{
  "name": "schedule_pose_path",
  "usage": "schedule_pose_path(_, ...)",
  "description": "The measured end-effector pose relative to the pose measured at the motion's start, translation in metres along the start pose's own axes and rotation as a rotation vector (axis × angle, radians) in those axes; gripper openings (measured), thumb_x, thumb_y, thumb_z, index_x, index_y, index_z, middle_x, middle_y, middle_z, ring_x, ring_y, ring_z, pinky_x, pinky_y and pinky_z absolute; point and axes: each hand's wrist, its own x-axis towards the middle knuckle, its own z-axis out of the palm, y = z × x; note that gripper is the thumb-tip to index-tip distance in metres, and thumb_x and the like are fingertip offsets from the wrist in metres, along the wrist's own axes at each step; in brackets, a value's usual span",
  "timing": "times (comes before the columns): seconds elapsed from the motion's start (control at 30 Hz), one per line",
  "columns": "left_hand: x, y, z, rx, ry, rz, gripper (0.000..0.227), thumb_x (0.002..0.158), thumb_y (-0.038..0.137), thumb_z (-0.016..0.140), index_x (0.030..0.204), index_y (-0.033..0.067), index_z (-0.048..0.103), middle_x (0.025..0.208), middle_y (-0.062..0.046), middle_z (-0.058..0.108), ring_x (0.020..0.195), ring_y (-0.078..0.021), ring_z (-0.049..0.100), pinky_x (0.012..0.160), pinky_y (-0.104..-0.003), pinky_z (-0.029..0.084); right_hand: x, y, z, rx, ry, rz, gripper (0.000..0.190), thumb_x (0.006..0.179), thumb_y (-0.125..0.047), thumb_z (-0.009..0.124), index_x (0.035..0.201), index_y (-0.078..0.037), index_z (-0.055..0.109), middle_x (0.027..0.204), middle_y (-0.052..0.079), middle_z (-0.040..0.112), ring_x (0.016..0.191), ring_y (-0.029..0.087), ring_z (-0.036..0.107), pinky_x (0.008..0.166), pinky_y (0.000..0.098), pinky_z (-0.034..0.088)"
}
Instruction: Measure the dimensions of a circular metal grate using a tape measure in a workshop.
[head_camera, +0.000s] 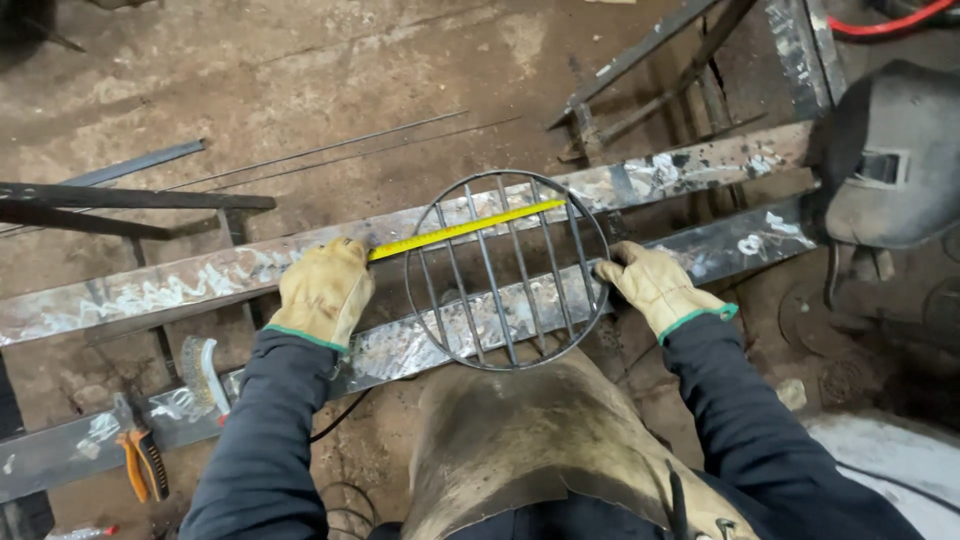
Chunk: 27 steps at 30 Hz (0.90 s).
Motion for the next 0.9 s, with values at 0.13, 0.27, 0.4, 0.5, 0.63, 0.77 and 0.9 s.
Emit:
schedule_pose_path(0.13, -0.031, 0.020, -0.005, 0.004, -0.045, 0.015, 0.027, 0.094, 0.016, 0.050, 0.110, 0.0111, 0.071, 0.112, -0.018, 0.072, 0.103, -0.0405, 0.070, 0.087, -0.052, 0.057, 0.014, 0.036, 0.017, 0.139, 0.135, -0.181, 0.047, 0.095, -0.048, 0.062, 0.122, -0.012, 0.075, 0.112, 0.020, 0.075, 0.105, 0.039, 0.069, 0.089, 0.0459, 0.054)
schedule_pose_path(0.27, -0.071, 0.036, 0.008, 0.000, -0.103, 0.048, 0.031, 0.090, 0.014, 0.050, 0.115, 0.0134, 0.069, 0.113, -0.016, 0.072, 0.102, -0.0390, 0.070, 0.086, -0.050, 0.057, 0.007, 0.032, 0.010, 0.583, -0.009, -0.016, 0.044, 0.096, -0.038, 0.056, 0.121, -0.005, 0.072, 0.100, 0.011, 0.076, 0.077, 0.026, 0.075, 0.067, 0.0381, 0.060)
schedule_pose_path(0.4, -0.096, 0.040, 0.027, 0.044, -0.220, -0.005, 0.026, 0.091, 0.016, 0.051, 0.110, 0.0150, 0.069, 0.113, -0.013, 0.071, 0.105, -0.0376, 0.070, 0.087, -0.049, 0.057, 0.003, 0.027, 0.005, 0.432, 0.055, -0.161, 0.043, 0.094, -0.040, 0.067, 0.117, -0.004, 0.074, 0.090, 0.006, 0.075, 0.074, 0.014, 0.073, 0.066, 0.0312, 0.058)
schedule_pose_path(0.5, -0.103, 0.045, 0.025, 0.015, -0.255, -0.030, 0.029, 0.090, 0.015, 0.051, 0.114, 0.0166, 0.068, 0.114, -0.014, 0.070, 0.104, -0.0389, 0.069, 0.086, -0.051, 0.057, -0.007, 0.002, -0.015, 0.415, -0.073, 0.027, 0.046, 0.088, -0.042, 0.074, 0.117, -0.006, 0.074, 0.083, 0.011, 0.074, 0.063, 0.018, 0.069, 0.061, 0.0324, 0.054)
schedule_pose_path(0.63, -0.102, 0.046, 0.034, -0.012, -0.238, -0.016, 0.030, 0.089, 0.015, 0.053, 0.114, 0.0159, 0.068, 0.112, -0.015, 0.070, 0.102, -0.0398, 0.069, 0.085, -0.051, 0.057, -0.005, 0.001, -0.012, 0.436, -0.110, 0.092, 0.046, 0.087, -0.044, 0.074, 0.117, -0.009, 0.075, 0.082, 0.013, 0.073, 0.061, 0.019, 0.064, 0.058, 0.0344, 0.050)
schedule_pose_path(0.77, -0.098, 0.049, 0.037, -0.020, -0.210, 0.008, 0.026, 0.089, 0.016, 0.054, 0.110, 0.0158, 0.070, 0.107, -0.015, 0.071, 0.101, -0.0392, 0.070, 0.084, -0.052, 0.057, 0.000, 0.009, -0.005, 0.474, -0.074, 0.057, 0.048, 0.086, -0.043, 0.075, 0.119, -0.008, 0.074, 0.088, 0.013, 0.075, 0.067, 0.019, 0.069, 0.062, 0.0349, 0.055)
schedule_pose_path(0.9, -0.097, 0.048, 0.041, -0.003, -0.158, 0.039, 0.024, 0.090, 0.018, 0.054, 0.107, 0.0153, 0.071, 0.104, -0.014, 0.072, 0.098, -0.0384, 0.070, 0.083, -0.052, 0.056, 0.003, 0.014, -0.002, 0.225, 0.011, -0.043, 0.046, 0.092, -0.045, 0.073, 0.121, -0.008, 0.075, 0.097, 0.016, 0.076, 0.076, 0.023, 0.074, 0.073, 0.0354, 0.056)
